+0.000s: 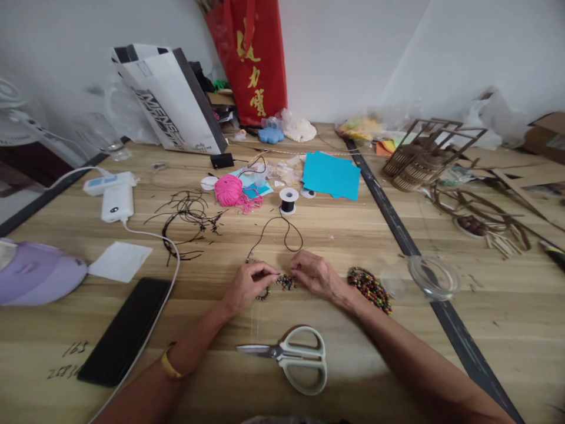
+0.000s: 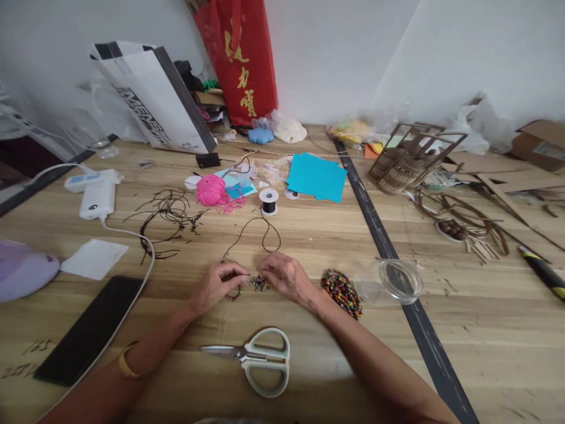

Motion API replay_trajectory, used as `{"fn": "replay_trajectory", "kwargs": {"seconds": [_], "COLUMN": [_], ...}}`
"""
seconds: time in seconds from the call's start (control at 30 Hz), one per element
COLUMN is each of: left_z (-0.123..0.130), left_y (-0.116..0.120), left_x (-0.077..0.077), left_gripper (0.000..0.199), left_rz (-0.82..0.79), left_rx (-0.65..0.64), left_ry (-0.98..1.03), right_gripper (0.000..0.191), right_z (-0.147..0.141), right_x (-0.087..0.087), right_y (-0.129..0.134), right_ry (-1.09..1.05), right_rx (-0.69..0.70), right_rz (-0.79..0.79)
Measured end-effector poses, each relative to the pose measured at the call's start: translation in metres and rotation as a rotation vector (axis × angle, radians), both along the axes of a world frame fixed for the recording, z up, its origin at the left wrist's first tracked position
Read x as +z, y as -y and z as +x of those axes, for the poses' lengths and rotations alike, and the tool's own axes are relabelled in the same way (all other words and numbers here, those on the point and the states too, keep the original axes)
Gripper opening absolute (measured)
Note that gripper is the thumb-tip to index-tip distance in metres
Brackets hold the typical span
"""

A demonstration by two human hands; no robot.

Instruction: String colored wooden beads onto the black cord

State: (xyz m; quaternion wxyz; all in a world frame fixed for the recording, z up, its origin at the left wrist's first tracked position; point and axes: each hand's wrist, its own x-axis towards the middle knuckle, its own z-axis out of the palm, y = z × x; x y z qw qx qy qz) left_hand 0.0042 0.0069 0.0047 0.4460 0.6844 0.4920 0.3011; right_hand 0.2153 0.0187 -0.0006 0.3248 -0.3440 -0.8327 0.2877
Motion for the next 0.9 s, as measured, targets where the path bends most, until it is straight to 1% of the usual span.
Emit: {"fn": "replay_trajectory", "kwargs": {"seconds": [0.17, 0.4, 0.47, 0.6, 0.73, 0.9], "left_z": [-0.001, 0.000, 0.000, 0.000, 0.000, 0.000], "left_y": [-0.001, -0.002, -0.002, -0.002, -0.002, -0.002], "left_x": [-0.005, -0.005, -0.005, -0.006, -0.007, -0.007], "left_gripper": [0.014, 0.013, 0.012, 0.011, 0.010, 0.010], "left_rz": [0.037, 0.054, 0.061, 0.067, 0.063, 0.058], "left_rx": [-0.006, -0.039, -0.040, -0.041, -0.047, -0.053], "left_ry": [-0.049, -0.070, -0.074, -0.085, -0.087, -0.088], "right_gripper": [0.011, 0.012, 0.011, 0.012, 0.012, 0.010], "right_z": [0.008, 0.015, 0.015, 0.012, 0.008, 0.005], "right_x": [0.005, 0.008, 0.009, 0.012, 0.015, 0.012], "right_y": [-0.005, -0.007, -0.006, -0.004, -0.001, -0.001], "right_ry": [0.154, 0.361, 0.401, 0.444, 0.512, 0.591], "right_rx": [0.052, -0.001, 0.009, 0.065, 0.086, 0.093], "right_rz": [-0.018, -0.020, -0.019, 0.019, 0.069, 0.124]}}
